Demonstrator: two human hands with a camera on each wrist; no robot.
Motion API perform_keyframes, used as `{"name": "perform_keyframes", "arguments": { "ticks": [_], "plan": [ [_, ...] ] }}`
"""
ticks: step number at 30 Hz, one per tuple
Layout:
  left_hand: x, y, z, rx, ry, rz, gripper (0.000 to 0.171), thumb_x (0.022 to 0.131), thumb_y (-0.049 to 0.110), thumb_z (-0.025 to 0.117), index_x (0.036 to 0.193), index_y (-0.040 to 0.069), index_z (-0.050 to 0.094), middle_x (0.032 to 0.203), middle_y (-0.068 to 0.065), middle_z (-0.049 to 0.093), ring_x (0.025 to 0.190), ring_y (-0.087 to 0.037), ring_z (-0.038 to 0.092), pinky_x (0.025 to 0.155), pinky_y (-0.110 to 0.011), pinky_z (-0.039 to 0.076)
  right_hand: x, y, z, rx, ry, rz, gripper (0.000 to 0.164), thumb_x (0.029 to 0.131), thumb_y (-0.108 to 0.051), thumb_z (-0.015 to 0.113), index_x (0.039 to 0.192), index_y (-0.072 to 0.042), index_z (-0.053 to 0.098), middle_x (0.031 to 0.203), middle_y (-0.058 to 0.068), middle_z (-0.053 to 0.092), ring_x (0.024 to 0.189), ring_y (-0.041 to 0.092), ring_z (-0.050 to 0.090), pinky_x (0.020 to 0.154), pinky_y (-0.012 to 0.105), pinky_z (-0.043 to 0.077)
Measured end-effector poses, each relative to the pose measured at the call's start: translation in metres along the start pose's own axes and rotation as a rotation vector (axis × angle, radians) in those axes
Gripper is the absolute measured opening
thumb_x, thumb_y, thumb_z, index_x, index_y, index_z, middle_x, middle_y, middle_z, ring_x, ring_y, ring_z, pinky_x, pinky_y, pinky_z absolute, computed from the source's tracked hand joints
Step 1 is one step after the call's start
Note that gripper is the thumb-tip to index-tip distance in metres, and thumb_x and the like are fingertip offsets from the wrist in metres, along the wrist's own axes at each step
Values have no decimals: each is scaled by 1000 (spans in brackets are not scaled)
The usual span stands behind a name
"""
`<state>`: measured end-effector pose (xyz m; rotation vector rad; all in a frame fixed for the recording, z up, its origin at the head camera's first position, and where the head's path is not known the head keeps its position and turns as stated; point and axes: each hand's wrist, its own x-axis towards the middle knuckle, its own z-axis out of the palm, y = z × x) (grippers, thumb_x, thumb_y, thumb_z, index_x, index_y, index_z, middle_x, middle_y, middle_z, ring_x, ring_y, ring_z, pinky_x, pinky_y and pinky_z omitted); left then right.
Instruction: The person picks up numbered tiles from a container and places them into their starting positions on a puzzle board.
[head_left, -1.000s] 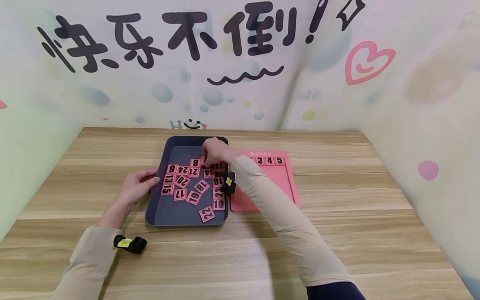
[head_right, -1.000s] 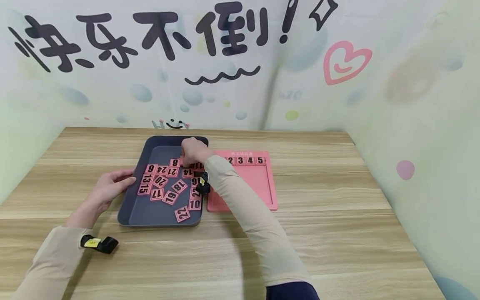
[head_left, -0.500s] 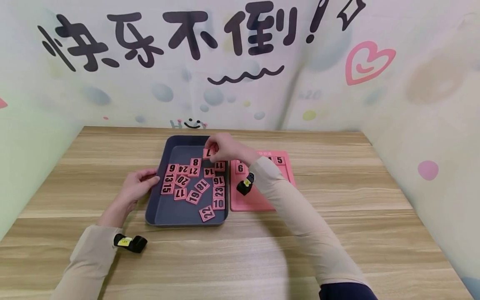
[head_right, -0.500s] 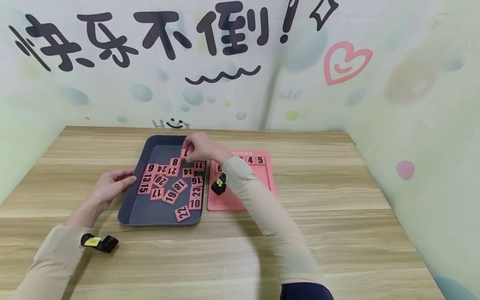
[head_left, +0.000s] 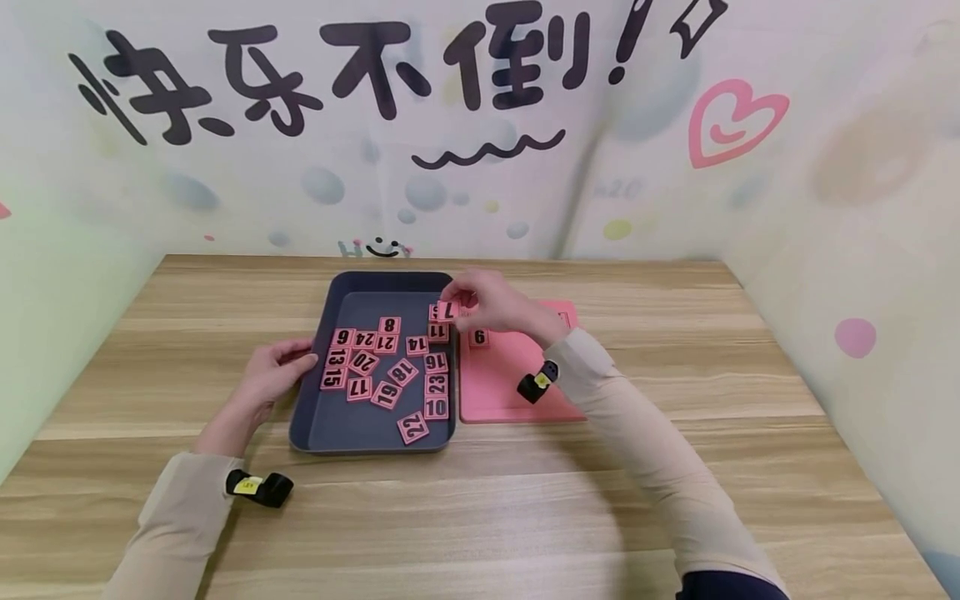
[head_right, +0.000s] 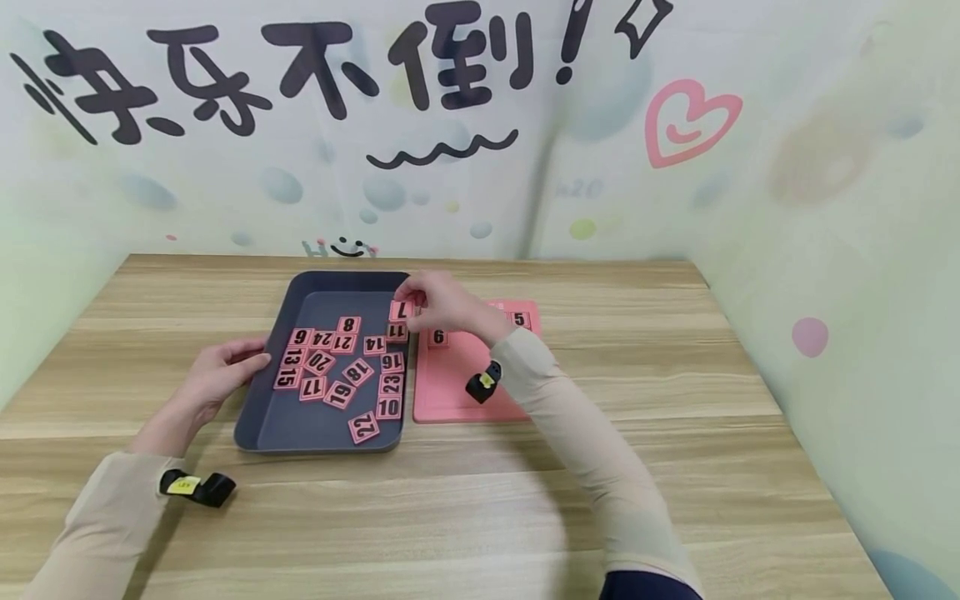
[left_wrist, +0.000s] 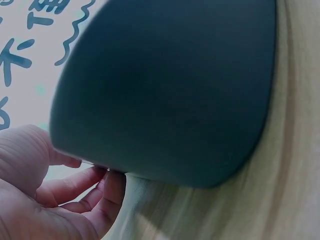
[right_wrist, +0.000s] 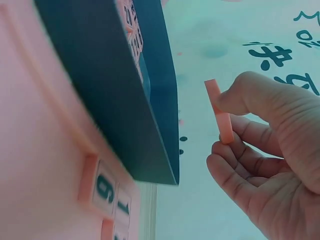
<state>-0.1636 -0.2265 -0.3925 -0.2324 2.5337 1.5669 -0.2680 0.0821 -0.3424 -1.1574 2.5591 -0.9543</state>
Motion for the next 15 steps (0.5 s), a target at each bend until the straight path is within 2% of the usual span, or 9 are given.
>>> {"name": "perform_keyframes", "arguments": {
  "ticks": [5,15],
  "plan": [
    [0,0,0,-6,0,-3,45,96,10,49,134,-13,40,129,-31,47,89,-2,49,72,-11,44,-20,7,-4,7,1,13,34,74,-2,67,108,1,65,93,9,61,81,21,52,76,32,48],
    [0,0,0,11,-6,-14,46,97,12,49,135,-13,39,131,-31,45,105,-22,50,72,-11,43,-54,25,0,-14,-15,62,31,73,2,68,103,5,65,93,10,63,80,20,54,73,30,48]
  ]
}}
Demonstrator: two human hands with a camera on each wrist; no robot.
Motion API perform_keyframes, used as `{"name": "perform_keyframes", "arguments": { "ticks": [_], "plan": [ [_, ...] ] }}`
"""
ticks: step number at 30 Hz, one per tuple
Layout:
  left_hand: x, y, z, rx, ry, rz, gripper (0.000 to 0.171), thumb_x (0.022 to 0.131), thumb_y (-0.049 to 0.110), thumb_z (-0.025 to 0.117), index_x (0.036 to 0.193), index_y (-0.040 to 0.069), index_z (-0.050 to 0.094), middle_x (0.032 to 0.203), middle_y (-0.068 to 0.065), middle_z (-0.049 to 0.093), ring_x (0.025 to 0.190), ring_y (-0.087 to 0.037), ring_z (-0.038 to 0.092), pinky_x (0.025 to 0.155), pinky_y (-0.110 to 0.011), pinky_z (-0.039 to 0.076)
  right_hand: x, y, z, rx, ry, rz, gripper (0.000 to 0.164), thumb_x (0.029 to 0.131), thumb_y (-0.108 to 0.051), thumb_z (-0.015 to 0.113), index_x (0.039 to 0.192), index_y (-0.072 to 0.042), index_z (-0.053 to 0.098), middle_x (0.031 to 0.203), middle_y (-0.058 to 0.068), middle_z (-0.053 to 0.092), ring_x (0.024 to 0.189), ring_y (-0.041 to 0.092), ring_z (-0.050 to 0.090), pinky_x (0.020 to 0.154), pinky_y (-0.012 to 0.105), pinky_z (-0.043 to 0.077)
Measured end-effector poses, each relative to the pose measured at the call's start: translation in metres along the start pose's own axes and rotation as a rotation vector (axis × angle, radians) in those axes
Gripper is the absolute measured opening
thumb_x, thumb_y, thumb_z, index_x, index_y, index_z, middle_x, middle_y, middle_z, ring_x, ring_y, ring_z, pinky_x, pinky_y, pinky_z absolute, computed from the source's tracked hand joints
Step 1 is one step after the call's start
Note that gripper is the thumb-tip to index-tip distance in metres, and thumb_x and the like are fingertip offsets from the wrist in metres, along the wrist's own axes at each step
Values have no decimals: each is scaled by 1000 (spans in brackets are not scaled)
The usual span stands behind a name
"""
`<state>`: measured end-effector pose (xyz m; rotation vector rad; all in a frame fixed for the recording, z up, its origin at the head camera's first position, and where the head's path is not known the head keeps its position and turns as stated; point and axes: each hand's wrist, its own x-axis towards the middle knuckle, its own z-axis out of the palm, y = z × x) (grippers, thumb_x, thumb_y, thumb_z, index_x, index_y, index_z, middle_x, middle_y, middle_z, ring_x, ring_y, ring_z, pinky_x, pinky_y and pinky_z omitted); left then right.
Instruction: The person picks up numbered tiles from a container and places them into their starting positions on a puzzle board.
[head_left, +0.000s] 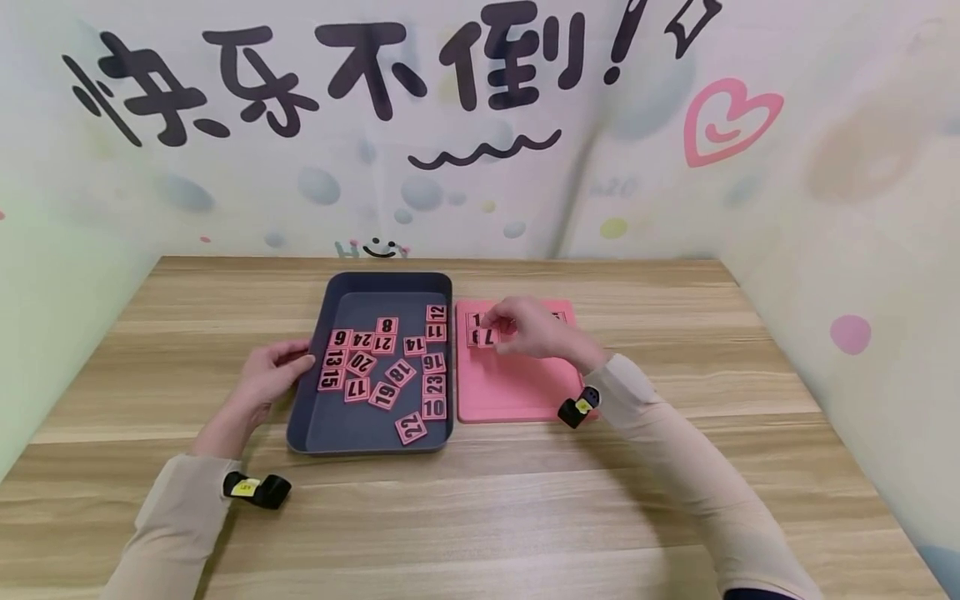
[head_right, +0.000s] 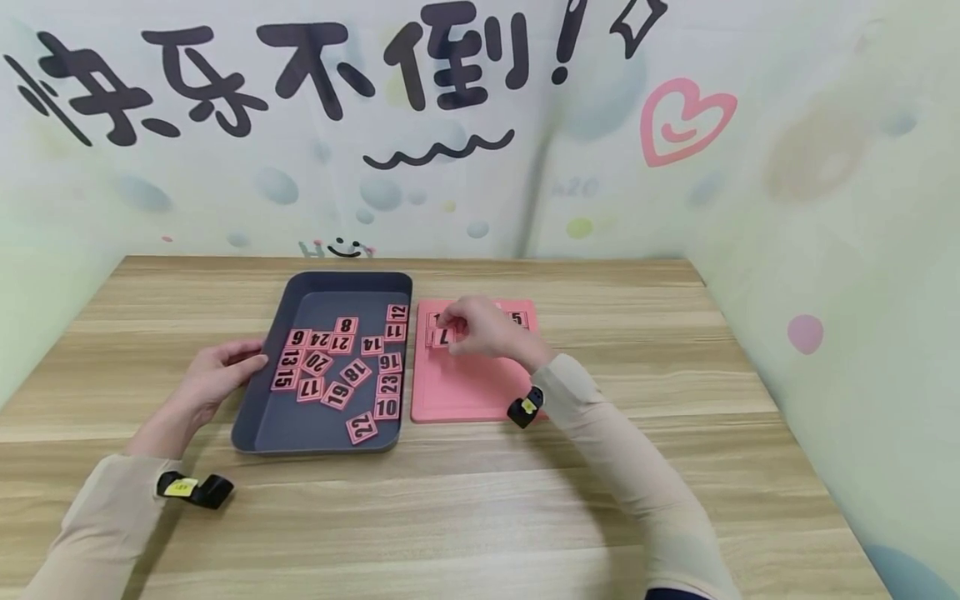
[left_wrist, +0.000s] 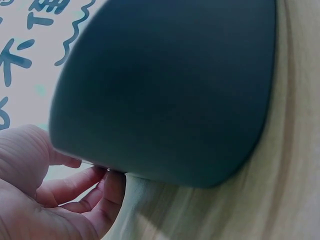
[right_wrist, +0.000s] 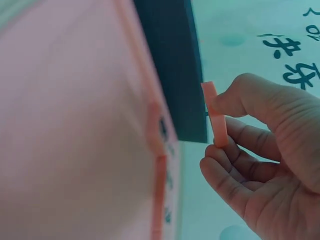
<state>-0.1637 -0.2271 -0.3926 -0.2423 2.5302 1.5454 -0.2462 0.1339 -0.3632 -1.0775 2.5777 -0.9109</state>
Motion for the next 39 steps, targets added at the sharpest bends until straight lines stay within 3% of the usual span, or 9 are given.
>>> {"name": "perform_keyframes", "arguments": {
  "ticks": [3,10,18,23,32,39],
  "plan": [
    [0,-1,0,0,-2,-2,47,97,12,48,135,-13,39,131,-32,44,108,-25,49,72,-11,43,-8,6,5,-3,-15,25,32,72,3,70,103,5,65,93,9,64,80,19,54,72,28,47],
    [0,-1,0,6,3,0,46,96,12,48,135,-12,40,130,-30,46,100,-14,50,72,-10,42,-17,15,12,-34,-36,38,31,70,0,73,101,1,66,89,6,63,77,15,53,69,26,47],
    [0,-2,0,10,3,-5,47,97,13,48,135,-12,39,131,-31,45,105,-20,49,72,-11,42,-20,20,14,-82,-61,-14,32,70,-2,73,102,-4,68,80,3,59,72,17,50,65,26,42],
    [0,-2,-1,6,2,-11,47,97,13,48,135,-12,39,131,-31,45,108,-26,48,72,-11,42,-20,21,14,-87,-68,1,33,70,-2,73,102,-5,68,79,2,58,71,16,51,64,26,42],
    [-1,0,0,-2,-2,-13,47,96,12,47,136,-11,38,132,-31,44,112,-29,47,73,-10,42,-19,15,15,-107,-71,115,28,73,-6,75,100,-3,65,79,2,59,72,13,52,67,26,46],
    [-1,0,0,2,-1,-14,46,97,12,46,136,-11,38,132,-30,44,112,-29,46,72,-11,42,-18,13,20,-163,24,265,30,76,-26,78,84,-3,61,70,1,55,65,13,48,62,26,41]
  ]
}}
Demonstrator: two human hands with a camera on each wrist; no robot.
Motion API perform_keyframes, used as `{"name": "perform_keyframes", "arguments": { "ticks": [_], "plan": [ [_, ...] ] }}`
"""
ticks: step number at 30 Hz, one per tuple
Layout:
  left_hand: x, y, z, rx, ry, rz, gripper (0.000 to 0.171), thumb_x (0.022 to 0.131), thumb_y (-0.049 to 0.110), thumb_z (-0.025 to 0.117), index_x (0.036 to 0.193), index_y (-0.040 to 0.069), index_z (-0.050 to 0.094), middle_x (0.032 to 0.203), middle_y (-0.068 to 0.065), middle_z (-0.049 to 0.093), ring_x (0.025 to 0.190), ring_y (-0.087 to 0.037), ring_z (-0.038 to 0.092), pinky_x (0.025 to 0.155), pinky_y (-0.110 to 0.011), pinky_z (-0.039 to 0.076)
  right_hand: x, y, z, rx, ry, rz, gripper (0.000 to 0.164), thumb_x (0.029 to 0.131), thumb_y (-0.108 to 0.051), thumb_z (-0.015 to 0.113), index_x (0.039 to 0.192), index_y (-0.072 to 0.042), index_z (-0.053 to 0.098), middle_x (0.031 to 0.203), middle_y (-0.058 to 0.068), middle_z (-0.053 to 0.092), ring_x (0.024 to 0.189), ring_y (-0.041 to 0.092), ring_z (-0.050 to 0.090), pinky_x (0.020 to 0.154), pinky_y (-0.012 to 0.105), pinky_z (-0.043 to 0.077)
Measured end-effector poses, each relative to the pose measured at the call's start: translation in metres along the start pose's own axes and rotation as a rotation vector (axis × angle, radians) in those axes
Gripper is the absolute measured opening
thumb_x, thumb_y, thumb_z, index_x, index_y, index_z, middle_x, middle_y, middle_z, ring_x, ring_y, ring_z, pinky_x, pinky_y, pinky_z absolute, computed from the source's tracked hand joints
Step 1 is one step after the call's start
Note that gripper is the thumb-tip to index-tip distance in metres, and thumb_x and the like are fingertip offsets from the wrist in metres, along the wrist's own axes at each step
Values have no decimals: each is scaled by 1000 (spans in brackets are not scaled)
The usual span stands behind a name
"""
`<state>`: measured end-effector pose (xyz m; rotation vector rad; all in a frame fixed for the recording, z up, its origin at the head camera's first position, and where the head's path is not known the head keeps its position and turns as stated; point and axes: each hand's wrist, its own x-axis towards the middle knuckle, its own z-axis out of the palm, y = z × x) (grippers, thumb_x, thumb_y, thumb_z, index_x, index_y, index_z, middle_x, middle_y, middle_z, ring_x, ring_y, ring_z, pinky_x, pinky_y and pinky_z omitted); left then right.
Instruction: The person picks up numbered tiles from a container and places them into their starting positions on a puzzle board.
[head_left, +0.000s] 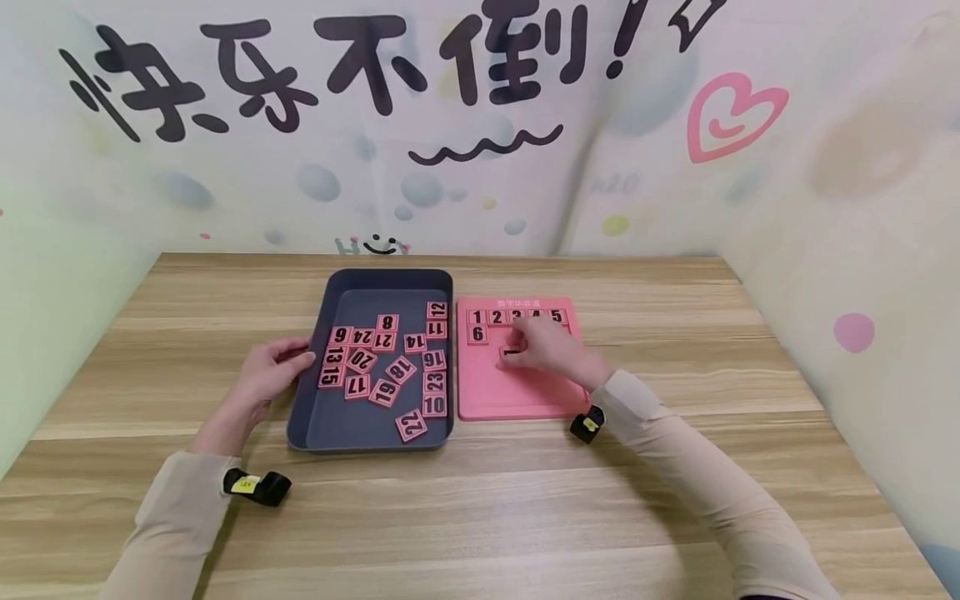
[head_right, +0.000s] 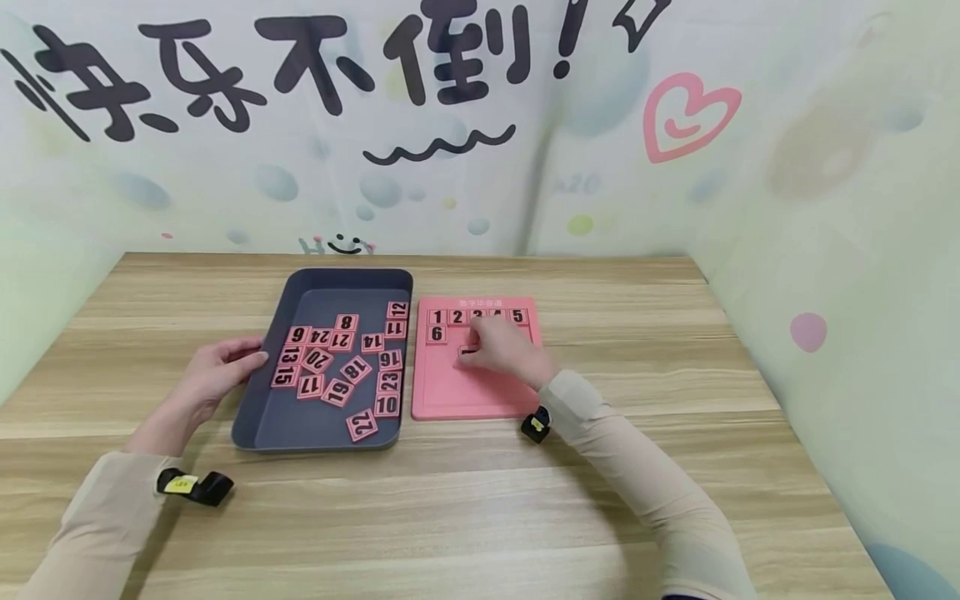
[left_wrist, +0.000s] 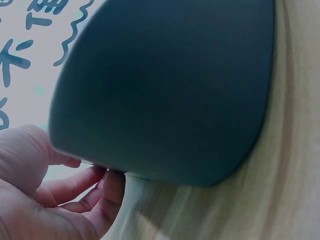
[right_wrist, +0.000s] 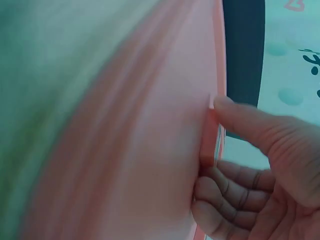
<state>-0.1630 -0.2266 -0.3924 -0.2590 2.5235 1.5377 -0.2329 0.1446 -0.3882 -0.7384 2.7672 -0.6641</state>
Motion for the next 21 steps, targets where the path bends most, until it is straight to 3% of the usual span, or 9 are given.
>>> {"name": "perform_keyframes", "arguments": {
  "ticks": [6,13,21],
  "plan": [
    [1,-1,0,4,6,3,46,97,11,46,135,-11,40,130,-30,45,110,-29,46,71,-11,42,-1,-2,-1,-5,-4,56,45,77,-32,78,60,-12,40,55,-4,32,54,9,31,53,22,27],
    [1,-1,0,5,12,-4,46,97,12,46,135,-11,39,131,-30,45,112,-29,45,72,-12,41,-2,-6,-10,-7,-87,81,35,75,-19,79,59,-11,49,56,-4,39,55,9,36,54,22,30],
    [1,1,0,6,5,7,45,97,12,47,135,-12,40,130,-30,45,109,-26,47,71,-10,41,1,-8,-3,2,-58,177,52,80,-28,74,49,-16,34,46,-7,23,45,6,24,45,20,21]
  ]
}}
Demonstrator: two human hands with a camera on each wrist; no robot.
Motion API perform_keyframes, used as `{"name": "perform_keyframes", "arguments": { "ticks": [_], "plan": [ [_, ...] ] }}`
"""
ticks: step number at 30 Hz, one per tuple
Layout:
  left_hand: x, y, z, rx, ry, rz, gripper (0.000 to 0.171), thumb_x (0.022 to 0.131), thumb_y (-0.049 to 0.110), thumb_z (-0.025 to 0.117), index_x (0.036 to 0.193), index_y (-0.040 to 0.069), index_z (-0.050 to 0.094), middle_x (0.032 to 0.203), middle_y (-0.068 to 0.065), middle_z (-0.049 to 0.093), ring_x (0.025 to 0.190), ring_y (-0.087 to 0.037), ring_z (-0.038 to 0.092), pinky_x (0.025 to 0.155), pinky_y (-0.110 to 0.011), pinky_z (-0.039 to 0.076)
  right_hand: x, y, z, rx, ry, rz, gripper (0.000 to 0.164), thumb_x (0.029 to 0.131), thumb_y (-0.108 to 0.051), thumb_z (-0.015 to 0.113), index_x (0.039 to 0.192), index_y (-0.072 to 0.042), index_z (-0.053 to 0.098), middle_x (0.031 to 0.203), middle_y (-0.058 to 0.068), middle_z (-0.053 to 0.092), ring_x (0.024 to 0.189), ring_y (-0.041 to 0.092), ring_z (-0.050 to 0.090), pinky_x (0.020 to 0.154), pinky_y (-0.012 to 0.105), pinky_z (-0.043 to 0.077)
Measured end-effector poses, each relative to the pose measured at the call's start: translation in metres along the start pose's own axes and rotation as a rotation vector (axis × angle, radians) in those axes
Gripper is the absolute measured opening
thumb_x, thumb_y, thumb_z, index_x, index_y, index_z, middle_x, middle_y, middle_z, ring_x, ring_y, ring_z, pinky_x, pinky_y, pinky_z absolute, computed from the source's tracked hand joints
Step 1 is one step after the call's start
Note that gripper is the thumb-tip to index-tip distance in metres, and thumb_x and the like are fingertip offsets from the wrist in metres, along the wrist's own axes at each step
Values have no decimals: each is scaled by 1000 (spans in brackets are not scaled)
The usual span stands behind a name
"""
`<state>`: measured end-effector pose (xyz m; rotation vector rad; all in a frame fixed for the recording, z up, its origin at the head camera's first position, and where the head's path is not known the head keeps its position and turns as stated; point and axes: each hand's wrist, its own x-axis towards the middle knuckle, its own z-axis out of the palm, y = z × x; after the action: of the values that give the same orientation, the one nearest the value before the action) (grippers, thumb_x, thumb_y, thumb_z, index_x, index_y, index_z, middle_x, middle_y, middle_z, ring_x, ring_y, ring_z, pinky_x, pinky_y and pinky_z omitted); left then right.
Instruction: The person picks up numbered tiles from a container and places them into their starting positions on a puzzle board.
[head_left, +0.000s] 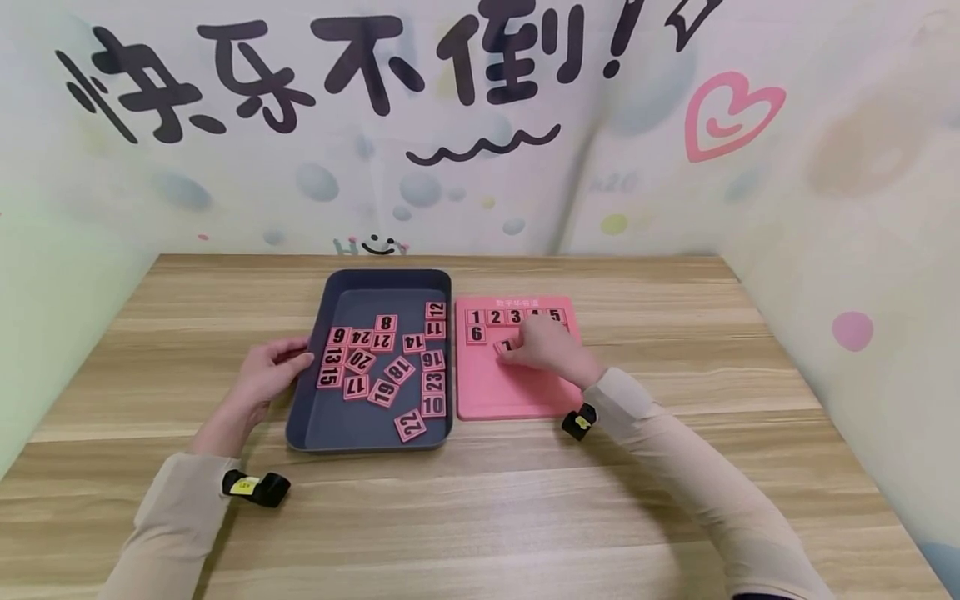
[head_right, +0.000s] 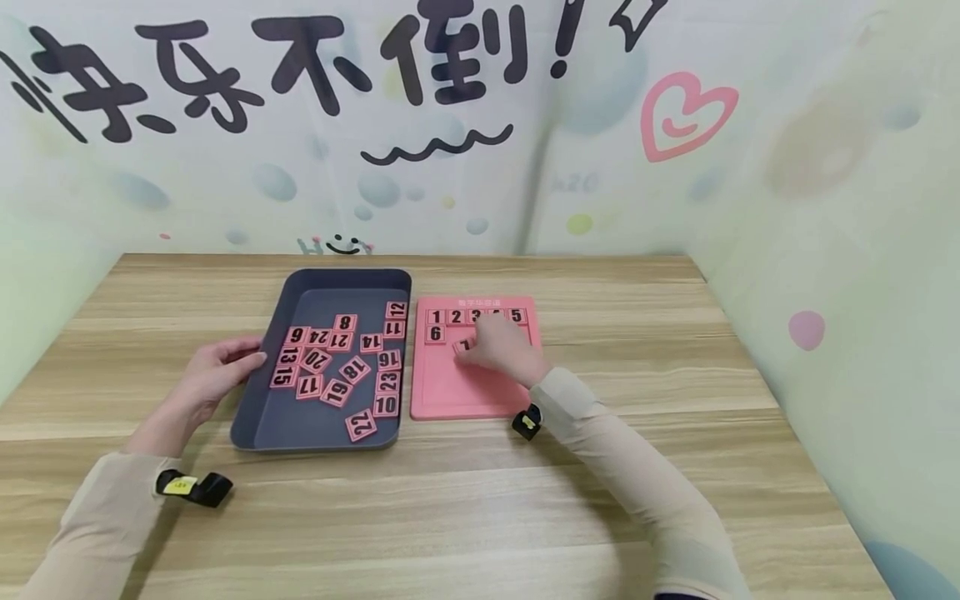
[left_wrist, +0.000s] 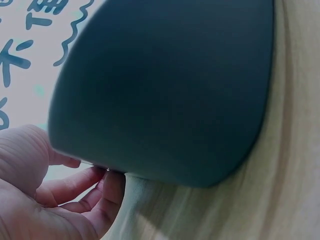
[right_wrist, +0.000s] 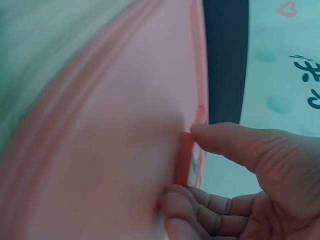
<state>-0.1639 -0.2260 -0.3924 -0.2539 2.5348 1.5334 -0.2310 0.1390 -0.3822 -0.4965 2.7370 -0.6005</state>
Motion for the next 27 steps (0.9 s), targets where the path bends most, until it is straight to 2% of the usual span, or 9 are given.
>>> {"name": "perform_keyframes", "arguments": {
  "ticks": [6,13,19,23,27],
  "plan": [
    [0,-2,-1,-3,-3,-1,45,96,11,46,135,-12,40,131,-30,45,110,-28,46,71,-11,42,6,-3,3,1,37,21,51,81,-33,73,49,-15,37,44,-7,26,43,6,26,43,20,21],
    [1,-2,-1,2,1,8,45,96,11,47,135,-12,40,130,-30,45,109,-27,47,71,-11,42,11,-7,-2,101,-6,16,39,82,-9,70,50,-9,50,43,-2,41,40,9,40,41,19,32],
    [1,-2,0,-3,6,5,45,97,11,48,134,-12,40,130,-30,45,103,-19,49,71,-10,42,16,-7,-4,111,19,24,24,82,-4,68,59,-1,66,51,7,59,42,13,52,44,22,44],
    [0,-1,-1,-7,2,7,45,97,11,47,135,-12,40,130,-30,45,101,-17,49,71,-10,43,18,-4,-3,131,19,21,21,82,-3,68,61,-1,67,52,8,60,44,15,55,46,23,46],
    [0,-2,-1,-6,-3,14,45,97,10,47,135,-12,40,130,-31,45,105,-23,49,71,-10,43,18,-4,-7,112,8,25,20,82,-8,70,63,-1,67,51,5,58,44,12,52,46,22,43]
  ]
}}
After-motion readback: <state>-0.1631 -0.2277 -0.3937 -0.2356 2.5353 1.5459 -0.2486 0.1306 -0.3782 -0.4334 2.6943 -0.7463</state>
